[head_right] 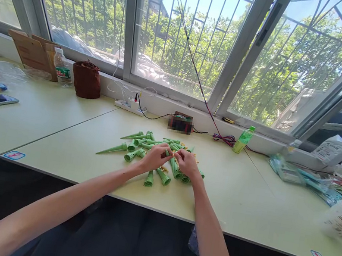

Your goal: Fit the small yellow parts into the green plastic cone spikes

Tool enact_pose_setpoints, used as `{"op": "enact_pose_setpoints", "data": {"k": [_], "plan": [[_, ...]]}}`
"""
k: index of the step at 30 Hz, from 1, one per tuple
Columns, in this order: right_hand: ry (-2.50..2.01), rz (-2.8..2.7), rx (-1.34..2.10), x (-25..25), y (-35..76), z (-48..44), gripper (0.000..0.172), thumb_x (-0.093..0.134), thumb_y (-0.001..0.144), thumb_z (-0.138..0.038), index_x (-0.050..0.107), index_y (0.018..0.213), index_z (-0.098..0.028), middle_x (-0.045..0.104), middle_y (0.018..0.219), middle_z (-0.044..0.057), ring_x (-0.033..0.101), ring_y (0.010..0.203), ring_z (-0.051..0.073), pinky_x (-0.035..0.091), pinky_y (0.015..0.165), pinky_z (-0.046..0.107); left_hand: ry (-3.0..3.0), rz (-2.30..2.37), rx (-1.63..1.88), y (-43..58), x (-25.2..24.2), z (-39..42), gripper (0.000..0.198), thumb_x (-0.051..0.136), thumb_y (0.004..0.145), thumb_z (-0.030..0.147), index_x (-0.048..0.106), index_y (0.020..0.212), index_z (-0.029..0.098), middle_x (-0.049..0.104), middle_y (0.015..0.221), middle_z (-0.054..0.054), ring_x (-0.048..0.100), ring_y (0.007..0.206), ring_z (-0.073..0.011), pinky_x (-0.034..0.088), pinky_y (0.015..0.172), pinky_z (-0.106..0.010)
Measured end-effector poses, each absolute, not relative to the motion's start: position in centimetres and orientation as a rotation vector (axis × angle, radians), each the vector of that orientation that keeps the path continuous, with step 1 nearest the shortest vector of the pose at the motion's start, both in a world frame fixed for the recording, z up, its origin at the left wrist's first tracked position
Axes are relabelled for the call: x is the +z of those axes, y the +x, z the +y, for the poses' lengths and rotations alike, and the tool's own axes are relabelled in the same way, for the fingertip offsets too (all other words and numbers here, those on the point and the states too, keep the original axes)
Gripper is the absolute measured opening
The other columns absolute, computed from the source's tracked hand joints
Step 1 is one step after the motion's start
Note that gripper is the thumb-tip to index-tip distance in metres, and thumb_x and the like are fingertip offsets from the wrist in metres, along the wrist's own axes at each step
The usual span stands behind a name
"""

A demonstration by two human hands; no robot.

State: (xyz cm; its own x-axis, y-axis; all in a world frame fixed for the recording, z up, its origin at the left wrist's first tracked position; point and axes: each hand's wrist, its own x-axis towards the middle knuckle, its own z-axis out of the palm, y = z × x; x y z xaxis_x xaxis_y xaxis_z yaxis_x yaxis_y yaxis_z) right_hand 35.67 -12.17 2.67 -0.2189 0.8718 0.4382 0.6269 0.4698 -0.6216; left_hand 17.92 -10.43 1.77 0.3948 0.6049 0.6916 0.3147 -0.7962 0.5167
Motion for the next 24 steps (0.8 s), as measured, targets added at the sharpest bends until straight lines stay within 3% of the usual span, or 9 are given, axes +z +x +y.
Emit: {"op": "enact_pose_setpoints", "data": {"k": [24], "plan": [[-1.257, -1.972, 0.326, 2.76, 35.57, -12.20, 0.033, 0.045, 0.089, -0.042, 0.057, 0.069, -0.018, 0.053, 0.059, 0.001, 0.042, 0.055, 0.014, 0.031, 0.054, 0.026, 2.323, 0.827, 1.359, 18.00, 1.93, -10.47, 0.011, 0.063, 0.082, 0.021, 0.064, 0.074, 0.015, 0.054, 0.071, -0.001, 0.047, 0.056, -0.0090, 0.041, 0.055, -0.022]]}}
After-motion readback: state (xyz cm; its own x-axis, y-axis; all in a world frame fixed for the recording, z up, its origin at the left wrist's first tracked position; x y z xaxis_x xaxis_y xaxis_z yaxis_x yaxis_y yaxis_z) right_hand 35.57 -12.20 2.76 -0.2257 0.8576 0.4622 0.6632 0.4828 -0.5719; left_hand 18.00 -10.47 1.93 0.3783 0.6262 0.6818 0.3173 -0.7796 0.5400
